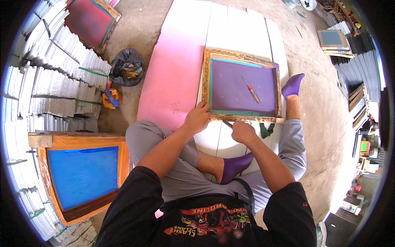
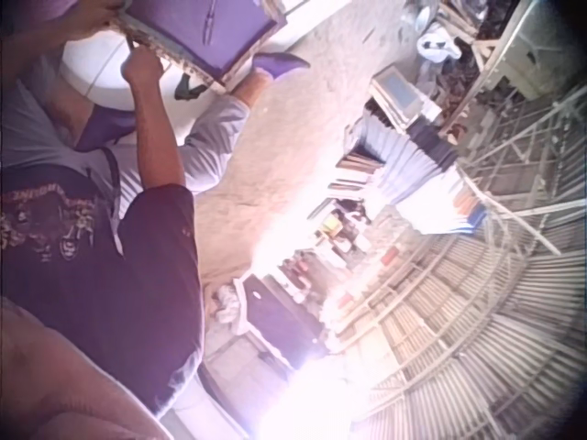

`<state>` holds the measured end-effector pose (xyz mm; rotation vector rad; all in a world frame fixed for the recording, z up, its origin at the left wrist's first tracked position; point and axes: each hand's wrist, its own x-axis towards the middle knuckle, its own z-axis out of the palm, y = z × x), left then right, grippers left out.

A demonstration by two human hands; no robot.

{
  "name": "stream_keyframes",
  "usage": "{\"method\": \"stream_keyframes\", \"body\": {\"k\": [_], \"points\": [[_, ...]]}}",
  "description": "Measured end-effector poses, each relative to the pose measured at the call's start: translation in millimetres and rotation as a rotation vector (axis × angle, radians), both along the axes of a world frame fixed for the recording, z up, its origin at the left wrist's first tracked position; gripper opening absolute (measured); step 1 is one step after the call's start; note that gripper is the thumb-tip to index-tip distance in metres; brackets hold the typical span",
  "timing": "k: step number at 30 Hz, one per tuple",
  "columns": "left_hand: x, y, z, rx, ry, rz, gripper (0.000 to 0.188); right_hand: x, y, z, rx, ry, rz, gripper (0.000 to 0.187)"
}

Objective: The person sits on the floor and uses pliers to trim excess material from the edges of a purple screen frame. The person repeatedly repositions the frame and uses the pliers to pull and cut along the perimeter.

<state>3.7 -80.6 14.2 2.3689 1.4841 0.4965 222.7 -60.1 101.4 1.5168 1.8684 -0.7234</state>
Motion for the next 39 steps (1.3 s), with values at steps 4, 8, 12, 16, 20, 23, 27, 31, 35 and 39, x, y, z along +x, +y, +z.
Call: {"method": "stream_keyframes", "body": {"k": [4,8,12,16,20,23,27,31,35,39], "points": [[0,2,-2,-0.018,0.011,-0.011,0.026,-5,2,6,-0.002,-0.008,-0.006,0.028],[1,2,-3,-0.022,0.038,-0.019,0.027,-11,3,8,0.022,-0.030,-0.013,0.028],[2,0,-4,-0.047,0.073,-0.008,0.026,-11,2,-1,0.060,-0.069,-0.048,0.027],[4,4,-2,-0.053,0.065,-0.006,0.026,-2,-7,-21,0.046,-0.091,-0.102,0.027],[3,5,-1,-0.085,0.019,-0.014,0.024,4,-9,-27,0.066,-0.072,-0.145,0.026],[4,5,2,-0.089,0.039,0.004,0.022,7,-11,-35,0.069,-0.048,-0.160,0.026],[3,4,3,-0.066,0.010,0.013,0.021,14,-16,-45,0.097,0.007,-0.188,0.029],[3,5,9,-0.058,-0.009,0.013,0.022,21,-25,-61,0.165,0.089,-0.249,0.030],[1,5,9,0.022,-0.001,-0.005,0.023,34,-25,-70,0.137,0.221,-0.243,0.030],[-3,8,14,-0.082,-0.116,0.035,0.023,28,-44,-66,0.080,0.399,-0.280,0.031]]}}
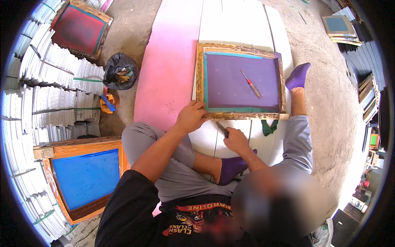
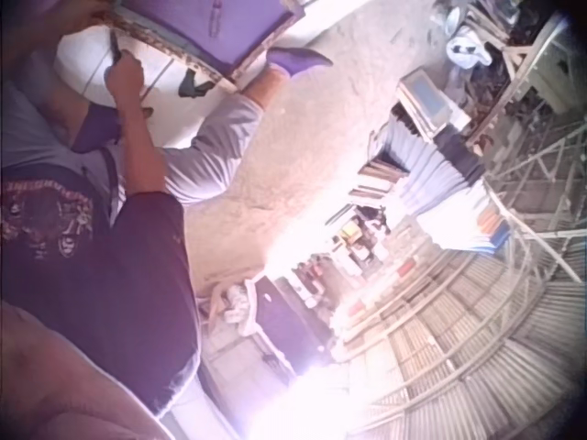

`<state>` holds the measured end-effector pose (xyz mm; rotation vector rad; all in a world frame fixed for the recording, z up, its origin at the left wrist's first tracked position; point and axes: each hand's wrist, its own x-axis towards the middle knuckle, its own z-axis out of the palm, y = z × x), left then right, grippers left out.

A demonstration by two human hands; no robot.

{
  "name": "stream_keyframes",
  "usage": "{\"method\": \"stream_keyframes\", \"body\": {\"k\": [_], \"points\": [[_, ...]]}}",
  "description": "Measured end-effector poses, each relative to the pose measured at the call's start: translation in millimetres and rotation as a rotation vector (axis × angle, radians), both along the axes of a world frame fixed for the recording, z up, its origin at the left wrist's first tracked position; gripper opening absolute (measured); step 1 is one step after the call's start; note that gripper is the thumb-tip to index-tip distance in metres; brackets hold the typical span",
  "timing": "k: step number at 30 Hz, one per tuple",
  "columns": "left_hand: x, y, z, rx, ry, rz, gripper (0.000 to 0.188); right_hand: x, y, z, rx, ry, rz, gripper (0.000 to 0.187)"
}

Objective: The person sits on the floor and uses pliers to trim excess material from the edges of a purple screen frame. The person repeatedly repositions the frame and uses the pliers to pull and cut along the perimeter.

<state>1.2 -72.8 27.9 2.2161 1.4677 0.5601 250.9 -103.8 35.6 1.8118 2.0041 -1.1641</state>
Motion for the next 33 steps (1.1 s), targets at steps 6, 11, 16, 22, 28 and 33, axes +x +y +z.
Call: {"method": "stream_keyframes", "body": {"k": [6,11,16,22,28,33], "points": [[-48,7,3,-0.642,-0.349,0.322,0.029,-78,-5,14,-0.313,0.467,-0.253,0.026],[-102,7,3,-0.979,-0.566,0.453,0.029,-145,8,-15,-0.092,0.524,-0.057,0.038],[-123,6,-17,-0.972,-0.692,0.647,0.025,-173,19,-7,-0.455,0.673,-0.190,0.036],[-120,6,-13,-0.897,-0.642,0.722,0.031,-174,23,-15,-0.582,0.697,-0.221,0.036],[-122,5,-22,-0.719,-0.307,0.738,0.036,-166,17,-4,-0.558,0.647,-0.215,0.035],[-94,5,-5,-0.462,0.147,0.680,0.035,-113,7,-1,-0.519,0.695,-0.291,0.034]]}}
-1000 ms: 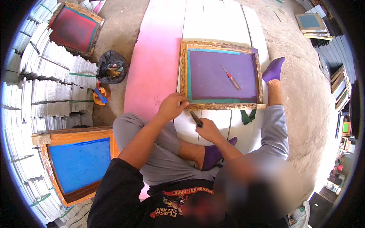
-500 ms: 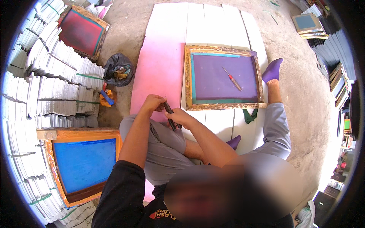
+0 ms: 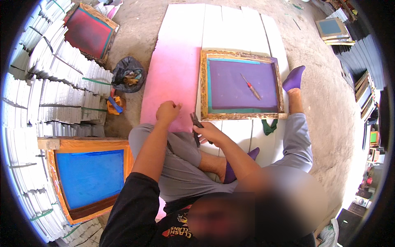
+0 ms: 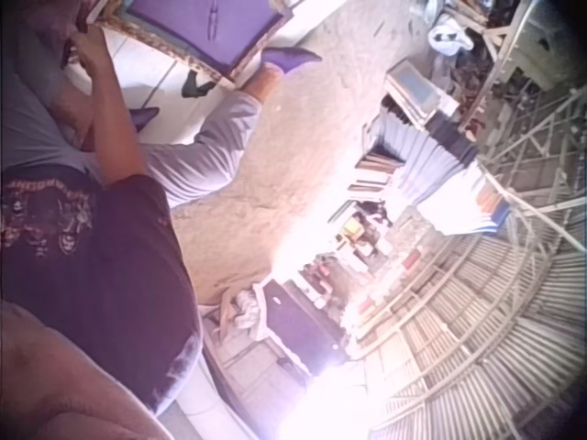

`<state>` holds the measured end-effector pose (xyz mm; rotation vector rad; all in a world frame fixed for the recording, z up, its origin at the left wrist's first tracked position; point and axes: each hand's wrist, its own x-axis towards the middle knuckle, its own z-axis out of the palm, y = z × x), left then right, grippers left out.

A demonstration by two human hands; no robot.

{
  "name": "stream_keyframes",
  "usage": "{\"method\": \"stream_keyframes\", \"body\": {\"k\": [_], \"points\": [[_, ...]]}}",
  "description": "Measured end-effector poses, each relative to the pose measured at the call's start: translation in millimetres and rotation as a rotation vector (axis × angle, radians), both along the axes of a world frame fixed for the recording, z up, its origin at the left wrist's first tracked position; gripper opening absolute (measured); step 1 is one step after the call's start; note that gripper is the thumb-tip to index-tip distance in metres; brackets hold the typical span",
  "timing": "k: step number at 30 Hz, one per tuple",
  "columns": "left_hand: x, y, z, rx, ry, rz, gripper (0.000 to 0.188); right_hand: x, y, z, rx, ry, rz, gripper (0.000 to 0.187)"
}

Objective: The person sits on the floor and uses pliers to trim excess material from the edges of a purple screen frame. The person repeatedly repositions the frame and uses the pliers to pull and cut along the perimeter.

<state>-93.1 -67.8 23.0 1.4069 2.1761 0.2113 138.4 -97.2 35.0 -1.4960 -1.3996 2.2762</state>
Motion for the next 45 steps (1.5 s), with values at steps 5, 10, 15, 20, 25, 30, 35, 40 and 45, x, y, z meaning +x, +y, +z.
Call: {"method": "stream_keyframes", "body": {"k": [5,10,15,20,25,30,35,40,45], "points": [[56,-11,14,0.313,0.002,-0.477,0.031,70,-18,-11,0.136,-0.178,-0.085,0.043],[96,-28,4,0.605,0.149,-0.911,0.052,99,-19,-21,0.086,-0.225,-0.189,0.041],[99,-32,-4,0.549,0.216,-0.985,0.066,101,-22,-24,-0.020,-0.216,-0.177,0.036],[95,-34,-1,0.550,0.175,-0.958,0.061,103,-27,-28,0.010,-0.192,-0.158,0.043],[92,-35,-4,0.518,0.165,-0.972,0.053,102,-12,-14,0.048,-0.225,-0.073,0.043],[94,-32,1,0.667,0.204,-0.962,0.037,96,11,8,-0.039,-0.249,-0.007,0.043],[94,-28,1,0.667,0.175,-0.939,0.029,88,25,18,-0.109,-0.318,0.049,0.041],[95,-28,-7,0.550,0.158,-0.940,0.038,96,41,12,-0.190,-0.297,0.097,0.036],[97,-25,-3,0.624,0.114,-0.907,0.026,88,50,21,-0.390,-0.238,-0.038,0.024]]}}
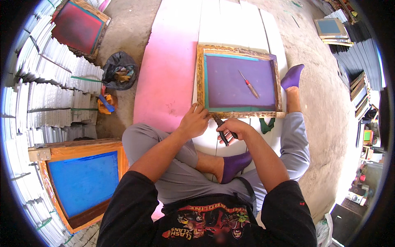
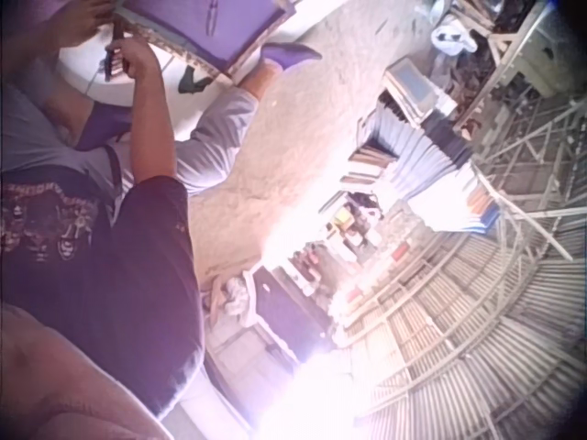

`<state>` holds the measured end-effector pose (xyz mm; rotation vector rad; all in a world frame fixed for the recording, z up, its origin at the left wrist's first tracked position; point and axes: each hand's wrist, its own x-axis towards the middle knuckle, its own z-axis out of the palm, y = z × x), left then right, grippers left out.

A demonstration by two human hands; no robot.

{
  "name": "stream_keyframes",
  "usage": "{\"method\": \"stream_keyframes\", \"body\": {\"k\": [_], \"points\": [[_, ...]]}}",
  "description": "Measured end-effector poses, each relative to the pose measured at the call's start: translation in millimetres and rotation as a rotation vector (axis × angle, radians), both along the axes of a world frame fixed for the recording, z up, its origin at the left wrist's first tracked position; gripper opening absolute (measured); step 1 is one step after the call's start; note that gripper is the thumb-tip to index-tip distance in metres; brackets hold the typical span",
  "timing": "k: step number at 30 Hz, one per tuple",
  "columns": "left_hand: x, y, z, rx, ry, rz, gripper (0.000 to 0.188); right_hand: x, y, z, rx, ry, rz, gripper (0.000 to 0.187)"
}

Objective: The person sits on the floor and uses pliers to trim excess material from the edges of a purple screen frame. The person repeatedly repositions the frame and uses the pliers to pull and cut along the perimeter.

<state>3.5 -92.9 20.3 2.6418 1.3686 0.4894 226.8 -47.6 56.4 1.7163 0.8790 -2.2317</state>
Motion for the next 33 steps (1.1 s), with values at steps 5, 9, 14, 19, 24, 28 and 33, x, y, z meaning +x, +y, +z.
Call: {"method": "stream_keyframes", "body": {"k": [5,9,14,19,24,28,33], "points": [[-2,2,0,-0.026,0.040,-0.002,0.026,-4,-5,-4,0.015,-0.085,-0.011,0.019],[0,4,2,0.000,0.023,0.001,0.025,-12,-23,-13,0.177,-0.161,0.019,0.013],[0,9,2,-0.070,-0.044,0.003,0.027,-28,-47,-30,0.637,-0.465,0.275,0.033],[2,9,0,-0.105,-0.070,0.005,0.026,-39,-63,-24,0.749,-0.571,0.285,0.036],[0,11,0,-0.140,-0.016,0.001,0.026,-48,-67,-18,0.764,-0.688,0.379,0.027],[-1,8,-4,-0.137,-0.068,0.007,0.027,-46,-69,-23,0.801,-0.715,0.433,0.028],[-3,7,-4,-0.102,-0.086,0.005,0.028,-30,-69,-40,0.752,-0.406,0.272,0.030]]}}
